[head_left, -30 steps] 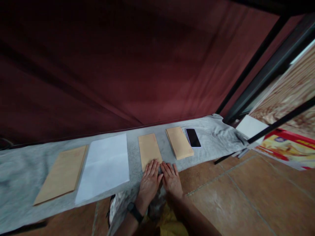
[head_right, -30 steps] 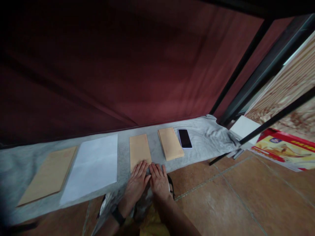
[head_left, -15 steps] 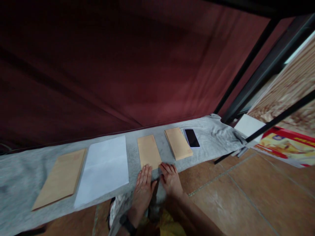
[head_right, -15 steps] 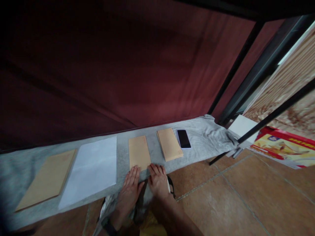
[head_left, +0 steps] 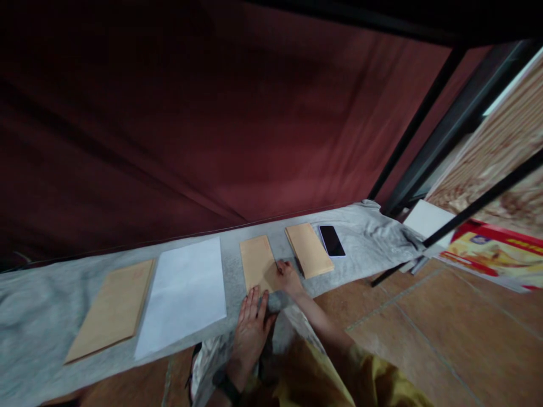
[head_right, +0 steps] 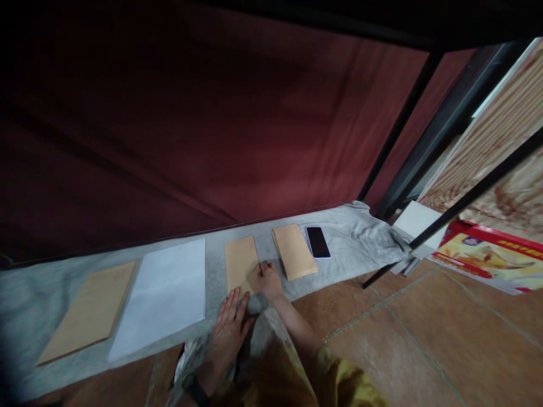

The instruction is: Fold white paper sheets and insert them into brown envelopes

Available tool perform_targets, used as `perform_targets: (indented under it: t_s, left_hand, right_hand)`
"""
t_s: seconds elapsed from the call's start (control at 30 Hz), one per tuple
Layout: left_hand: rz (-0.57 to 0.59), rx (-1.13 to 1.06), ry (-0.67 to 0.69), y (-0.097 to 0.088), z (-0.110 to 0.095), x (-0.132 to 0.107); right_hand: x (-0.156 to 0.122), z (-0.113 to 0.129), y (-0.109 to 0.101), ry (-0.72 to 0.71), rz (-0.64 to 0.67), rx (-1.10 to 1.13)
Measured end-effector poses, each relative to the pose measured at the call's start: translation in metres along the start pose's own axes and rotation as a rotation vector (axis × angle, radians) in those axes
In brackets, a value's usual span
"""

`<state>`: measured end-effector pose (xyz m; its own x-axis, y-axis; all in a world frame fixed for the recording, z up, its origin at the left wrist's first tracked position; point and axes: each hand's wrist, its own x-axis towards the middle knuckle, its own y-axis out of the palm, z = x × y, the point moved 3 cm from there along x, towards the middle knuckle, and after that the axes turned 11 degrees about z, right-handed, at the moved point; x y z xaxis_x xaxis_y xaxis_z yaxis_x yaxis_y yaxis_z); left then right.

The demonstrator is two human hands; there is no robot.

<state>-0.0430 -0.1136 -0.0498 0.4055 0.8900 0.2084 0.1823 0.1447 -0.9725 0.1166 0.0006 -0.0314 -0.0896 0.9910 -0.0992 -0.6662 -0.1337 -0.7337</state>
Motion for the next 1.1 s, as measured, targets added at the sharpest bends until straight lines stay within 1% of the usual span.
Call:
perform_targets:
  t_s: [0.1,0.17,0.3,0.43,0.6,0.73,0.8,0.9,0.97,1.1]
  left_hand:
    - [-0.019,0.022,0.004,0.001,0.001,-0.001]
    - [-0.034,0.031,0.009,0.003,0.002,-0.001]
    - [-0.051,0.024,0.014,0.006,0.004,-0.002]
    - [-0.038,0.015,0.008,0.007,0.006,-0.001]
    - [-0.033,0.042,0.007,0.006,0.006,-0.002]
    - [-0.048,0.06,0.009,0.005,0.006,-0.003]
    - [-0.051,0.058,0.014,0.007,0.006,-0.003]
    - [-0.055,0.045,0.017,0.01,0.007,-0.003]
    - [-0.061,0.039,0.013,0.012,0.008,-0.004]
    - [-0.059,0.033,0.014,0.011,0.007,-0.004]
  right_hand:
    - [0.017,0.006,0.002,0.067,-0.006,-0.012]
    - [0.02,0.01,0.004,0.088,-0.022,-0.014]
    - [0.014,0.016,0.006,0.097,-0.062,-0.021]
    - [0.008,0.018,0.006,0.094,-0.089,-0.035]
    - [0.01,0.026,0.005,0.098,-0.11,-0.05]
    - [0.012,0.033,0.011,0.136,-0.15,-0.065]
    - [0.011,0.034,0.014,0.139,-0.187,-0.007]
    - [0.012,0.031,0.017,0.132,-0.225,0.201]
    - [0.015,0.028,0.017,0.139,-0.232,0.305]
    - [0.019,0.023,0.016,0.145,-0.224,0.439]
